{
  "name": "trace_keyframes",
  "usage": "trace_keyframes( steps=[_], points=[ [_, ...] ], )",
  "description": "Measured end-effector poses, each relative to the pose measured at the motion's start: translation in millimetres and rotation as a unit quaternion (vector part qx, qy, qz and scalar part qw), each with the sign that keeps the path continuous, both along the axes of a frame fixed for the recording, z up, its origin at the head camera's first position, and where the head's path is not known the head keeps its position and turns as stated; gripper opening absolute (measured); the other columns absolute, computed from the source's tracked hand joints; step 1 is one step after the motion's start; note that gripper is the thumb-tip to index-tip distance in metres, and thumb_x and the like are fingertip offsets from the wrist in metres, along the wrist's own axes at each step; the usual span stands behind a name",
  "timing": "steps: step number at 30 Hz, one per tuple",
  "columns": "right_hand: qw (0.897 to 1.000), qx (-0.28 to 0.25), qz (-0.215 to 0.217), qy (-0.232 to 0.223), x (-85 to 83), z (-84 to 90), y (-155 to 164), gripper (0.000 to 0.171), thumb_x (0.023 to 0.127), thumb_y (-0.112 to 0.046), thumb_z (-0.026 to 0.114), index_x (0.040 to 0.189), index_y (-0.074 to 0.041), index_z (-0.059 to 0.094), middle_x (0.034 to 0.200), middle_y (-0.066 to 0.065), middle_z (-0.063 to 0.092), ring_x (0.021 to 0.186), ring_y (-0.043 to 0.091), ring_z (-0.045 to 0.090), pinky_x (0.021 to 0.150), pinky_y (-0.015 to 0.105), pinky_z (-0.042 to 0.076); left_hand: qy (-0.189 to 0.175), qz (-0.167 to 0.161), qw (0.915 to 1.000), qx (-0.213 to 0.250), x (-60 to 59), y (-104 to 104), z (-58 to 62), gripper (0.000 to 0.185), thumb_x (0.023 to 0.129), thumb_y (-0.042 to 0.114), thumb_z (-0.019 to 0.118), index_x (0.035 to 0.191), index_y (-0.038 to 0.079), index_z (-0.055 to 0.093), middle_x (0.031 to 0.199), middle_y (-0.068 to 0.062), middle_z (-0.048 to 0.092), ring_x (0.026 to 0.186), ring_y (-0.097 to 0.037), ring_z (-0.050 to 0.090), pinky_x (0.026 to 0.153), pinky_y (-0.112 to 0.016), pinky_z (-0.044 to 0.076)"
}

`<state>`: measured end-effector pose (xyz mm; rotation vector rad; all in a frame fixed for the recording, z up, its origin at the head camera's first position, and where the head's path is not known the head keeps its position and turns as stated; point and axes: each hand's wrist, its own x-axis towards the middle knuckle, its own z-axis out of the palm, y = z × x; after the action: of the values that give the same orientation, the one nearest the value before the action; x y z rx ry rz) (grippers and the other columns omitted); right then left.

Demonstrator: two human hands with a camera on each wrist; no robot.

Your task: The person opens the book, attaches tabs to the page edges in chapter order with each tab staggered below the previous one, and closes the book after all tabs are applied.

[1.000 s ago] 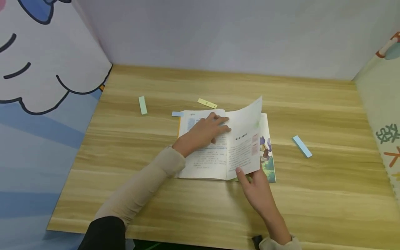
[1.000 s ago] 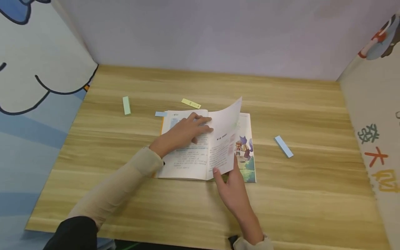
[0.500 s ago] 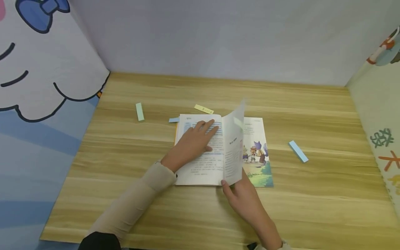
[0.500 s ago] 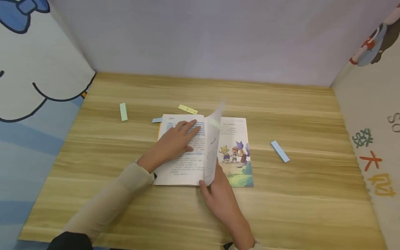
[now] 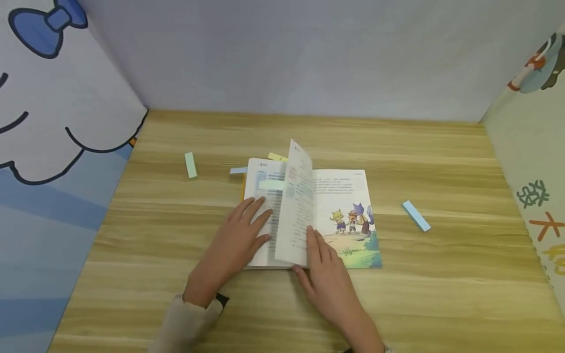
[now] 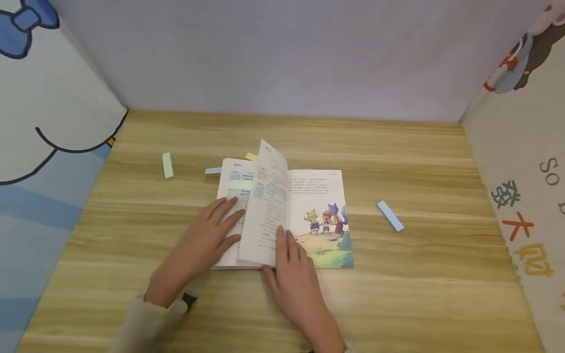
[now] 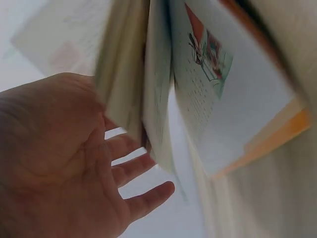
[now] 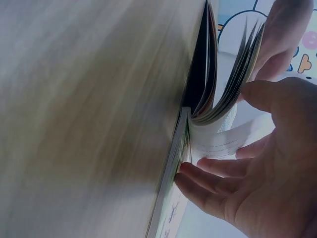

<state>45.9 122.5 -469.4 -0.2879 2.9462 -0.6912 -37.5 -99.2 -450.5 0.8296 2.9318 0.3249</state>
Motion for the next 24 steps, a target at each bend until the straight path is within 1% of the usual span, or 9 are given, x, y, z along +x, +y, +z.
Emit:
trace_keyframes(
  steps=[3, 7, 9, 12, 15, 19, 21, 24],
  points=[
    [1.0, 0.026, 0.009, 0.005, 0.7, -0.8, -4, 0.091, 0.1, -0.039, 0.07, 0.167, -0.005, 0.019, 0.162, 0.029, 0.04, 0.139, 0.046, 0.053, 0.109, 0.058, 0.05, -0.018, 0.042, 0.9977, 0.049, 17.5, -10, -0.5, 0.056, 0.1, 0.029, 0.071, 0.15, 0.006, 0.056, 0.165, -0.017, 0.041, 0.154, -0.04, 0.036, 0.124, -0.055, 0.035],
    [0.997, 0.062, 0.025, 0.028, 1.0, -3.5, -8, 0.087, 0.099, -0.04, 0.072, 0.165, -0.008, 0.027, 0.16, 0.029, 0.04, 0.135, 0.045, 0.055, 0.101, 0.057, 0.055, -0.046, 0.097, 0.9873, 0.117, 34.6, -19, 0.7, 0.058, 0.098, 0.018, 0.073, 0.151, 0.002, 0.054, 0.165, -0.017, 0.042, 0.152, -0.042, 0.037, 0.122, -0.059, 0.036],
    [0.995, 0.081, 0.034, 0.044, 1.5, -4.9, -9, 0.084, 0.097, -0.039, 0.074, 0.163, -0.008, 0.032, 0.159, 0.03, 0.041, 0.131, 0.046, 0.057, 0.097, 0.055, 0.057, -0.054, 0.113, 0.9825, 0.138, 40.4, -22, 2.6, 0.058, 0.099, 0.017, 0.072, 0.151, 0.0, 0.053, 0.164, -0.017, 0.044, 0.152, -0.043, 0.038, 0.122, -0.06, 0.036],
    [0.992, 0.102, 0.041, 0.059, 2.2, -5.6, -11, 0.082, 0.095, -0.037, 0.077, 0.161, -0.008, 0.038, 0.158, 0.03, 0.043, 0.128, 0.046, 0.058, 0.094, 0.054, 0.058, -0.061, 0.125, 0.9792, 0.148, 46.7, -27, 6.7, 0.054, 0.103, 0.022, 0.067, 0.15, -0.001, 0.053, 0.162, -0.016, 0.047, 0.152, -0.043, 0.039, 0.122, -0.062, 0.035],
    [0.99, 0.116, 0.045, 0.069, 1.3, -5.6, -12, 0.081, 0.093, -0.035, 0.079, 0.16, -0.009, 0.04, 0.156, 0.031, 0.044, 0.125, 0.045, 0.058, 0.091, 0.053, 0.058, -0.053, 0.123, 0.9801, 0.146, 49.0, -31, 9.1, 0.05, 0.104, 0.025, 0.064, 0.146, -0.002, 0.057, 0.159, -0.016, 0.051, 0.15, -0.043, 0.042, 0.12, -0.062, 0.038],
    [0.989, 0.118, 0.048, 0.071, -0.1, -4.6, -13, 0.081, 0.093, -0.028, 0.079, 0.162, -0.017, 0.039, 0.155, 0.032, 0.044, 0.123, 0.045, 0.058, 0.089, 0.052, 0.058, -0.035, 0.122, 0.9814, 0.144, 50.7, -34, 12.7, 0.047, 0.103, 0.022, 0.066, 0.142, -0.005, 0.061, 0.153, -0.021, 0.056, 0.145, -0.045, 0.048, 0.119, -0.062, 0.04],
    [0.991, 0.11, 0.048, 0.064, -0.3, -3.9, -14, 0.082, 0.093, -0.023, 0.079, 0.163, -0.023, 0.037, 0.155, 0.033, 0.042, 0.122, 0.046, 0.058, 0.088, 0.053, 0.058, -0.036, 0.131, 0.9808, 0.14, 52.7, -34, 17.7, 0.05, 0.102, 0.02, 0.066, 0.144, -0.006, 0.058, 0.152, -0.023, 0.055, 0.144, -0.045, 0.049, 0.118, -0.062, 0.04],
    [0.991, 0.108, 0.051, 0.065, -1.0, -4.3, -16, 0.082, 0.092, -0.019, 0.079, 0.163, -0.03, 0.038, 0.156, 0.034, 0.041, 0.12, 0.048, 0.059, 0.086, 0.054, 0.058, -0.047, 0.153, 0.9777, 0.136, 57.5, -34, 28.0, 0.057, 0.104, 0.02, 0.065, 0.152, -0.006, 0.048, 0.155, -0.025, 0.051, 0.144, -0.046, 0.048, 0.117, -0.063, 0.041]
  ],
)
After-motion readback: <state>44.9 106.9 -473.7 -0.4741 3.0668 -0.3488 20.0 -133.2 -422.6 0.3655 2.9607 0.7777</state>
